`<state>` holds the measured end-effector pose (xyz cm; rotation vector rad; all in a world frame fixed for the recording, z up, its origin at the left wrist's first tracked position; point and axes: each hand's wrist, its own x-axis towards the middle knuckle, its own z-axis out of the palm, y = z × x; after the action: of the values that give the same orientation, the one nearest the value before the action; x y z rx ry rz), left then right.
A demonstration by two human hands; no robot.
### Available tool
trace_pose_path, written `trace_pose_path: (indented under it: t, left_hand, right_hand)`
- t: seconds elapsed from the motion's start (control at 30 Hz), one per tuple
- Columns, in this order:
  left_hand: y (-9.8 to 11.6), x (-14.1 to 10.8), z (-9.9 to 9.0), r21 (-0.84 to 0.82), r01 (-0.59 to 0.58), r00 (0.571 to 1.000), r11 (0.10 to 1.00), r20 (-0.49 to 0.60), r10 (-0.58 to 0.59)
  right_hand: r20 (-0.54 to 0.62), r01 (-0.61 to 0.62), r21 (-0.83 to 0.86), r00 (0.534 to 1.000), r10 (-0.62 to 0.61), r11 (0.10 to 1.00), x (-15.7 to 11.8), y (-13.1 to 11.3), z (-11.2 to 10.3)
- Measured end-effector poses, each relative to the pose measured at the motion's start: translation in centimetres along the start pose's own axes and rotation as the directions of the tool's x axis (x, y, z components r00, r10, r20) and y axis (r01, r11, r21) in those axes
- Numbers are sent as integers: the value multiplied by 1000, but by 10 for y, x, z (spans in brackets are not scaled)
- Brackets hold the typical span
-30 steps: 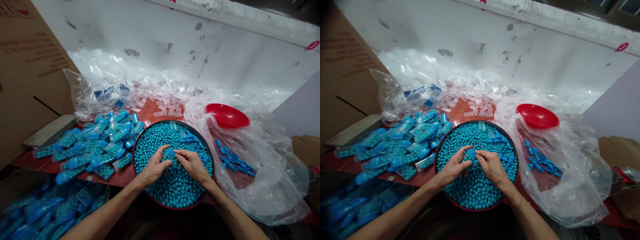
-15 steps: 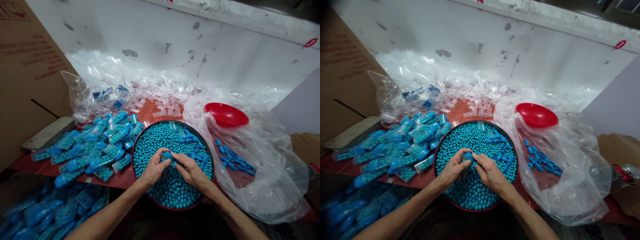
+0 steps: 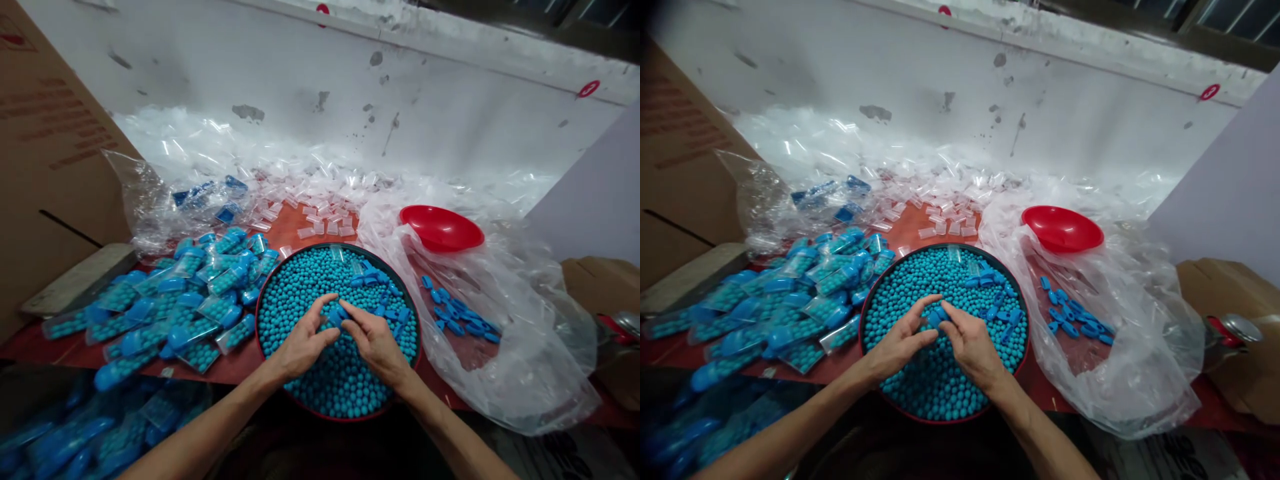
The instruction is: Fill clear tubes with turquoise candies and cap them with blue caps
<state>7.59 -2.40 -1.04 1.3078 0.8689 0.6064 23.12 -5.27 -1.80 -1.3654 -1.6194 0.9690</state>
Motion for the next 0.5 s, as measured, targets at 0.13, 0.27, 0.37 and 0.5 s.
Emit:
trace_pose_path:
  t: [0.13,0.27,0.37,0.5]
  left_hand:
    - [-5,2,4,-78,-122,990,989,-87,115]
    - [-3,1,10,-180,-88,995,980,-62,78]
    - [0,0,14,-223,-62,997,973,-58,50]
    - [-1,1,19,-211,-43,992,977,-122,18]
  right_hand:
    - [169,160,-259,978,-118,952,-12,1,6]
    - [20,143,-371,989,-146,918,-15,-1,20]
    - [-111,164,-436,966,-234,885,-16,-2,30]
    - [-191,190,-497,928,-321,847,-20,5,42]
